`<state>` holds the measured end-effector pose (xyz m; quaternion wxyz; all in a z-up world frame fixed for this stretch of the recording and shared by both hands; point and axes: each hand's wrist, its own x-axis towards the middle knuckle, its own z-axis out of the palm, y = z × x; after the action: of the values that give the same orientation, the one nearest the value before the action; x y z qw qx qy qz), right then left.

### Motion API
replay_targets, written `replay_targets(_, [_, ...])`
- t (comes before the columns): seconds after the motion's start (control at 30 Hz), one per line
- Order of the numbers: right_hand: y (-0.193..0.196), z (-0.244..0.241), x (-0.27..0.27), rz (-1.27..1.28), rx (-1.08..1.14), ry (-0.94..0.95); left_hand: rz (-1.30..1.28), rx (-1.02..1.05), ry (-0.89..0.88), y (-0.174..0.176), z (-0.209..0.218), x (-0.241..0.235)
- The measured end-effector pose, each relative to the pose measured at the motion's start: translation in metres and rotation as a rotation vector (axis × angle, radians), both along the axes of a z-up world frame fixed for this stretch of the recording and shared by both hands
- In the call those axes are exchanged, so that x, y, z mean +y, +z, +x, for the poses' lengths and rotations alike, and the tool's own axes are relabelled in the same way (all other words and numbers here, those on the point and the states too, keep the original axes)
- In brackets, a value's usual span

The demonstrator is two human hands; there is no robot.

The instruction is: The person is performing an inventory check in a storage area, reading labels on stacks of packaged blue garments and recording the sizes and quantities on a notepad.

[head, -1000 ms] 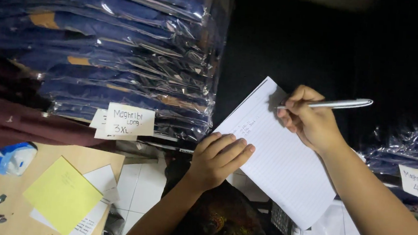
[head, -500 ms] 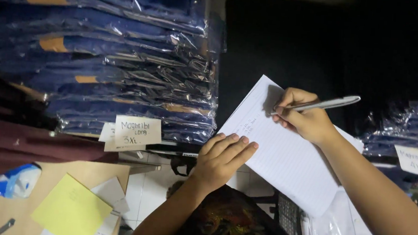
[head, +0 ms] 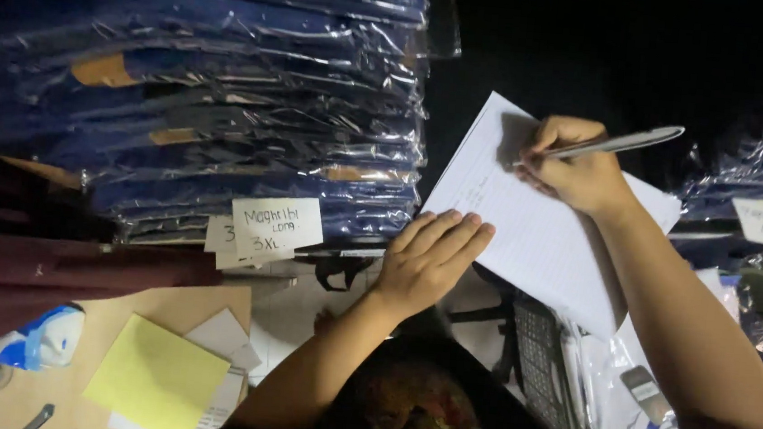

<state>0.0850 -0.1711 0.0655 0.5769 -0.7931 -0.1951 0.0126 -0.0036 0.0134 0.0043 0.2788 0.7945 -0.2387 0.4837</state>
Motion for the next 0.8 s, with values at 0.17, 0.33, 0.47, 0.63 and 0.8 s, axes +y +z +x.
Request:
replay_targets(0.17, [0.001, -0.004, 0.001, 0.228, 0.036, 0.008, 0.033, -0.073, 0.041, -0.001, 0.003, -0.004])
replay_targets(0.33, [0.018, -0.012, 0.009, 0.169, 0.051, 0.060, 0.010, -0.062, 0.060, 0.003, 0.000, -0.008])
replay_targets(0.47, [0.009, 0.001, 0.000, -0.063, -0.153, 0.111, -0.024, -0.022, 0.065, 0.006, -0.003, -0.012])
replay_targets(0.63, [0.024, -0.014, 0.017, -0.114, -0.312, 0.175, -0.036, -0.014, 0.137, 0.005, -0.004, -0.018])
replay_targets(0.8, [0.031, -0.021, 0.027, -0.094, -0.152, 0.174, -0.068, 0.012, 0.136, -0.004, -0.002, -0.023])
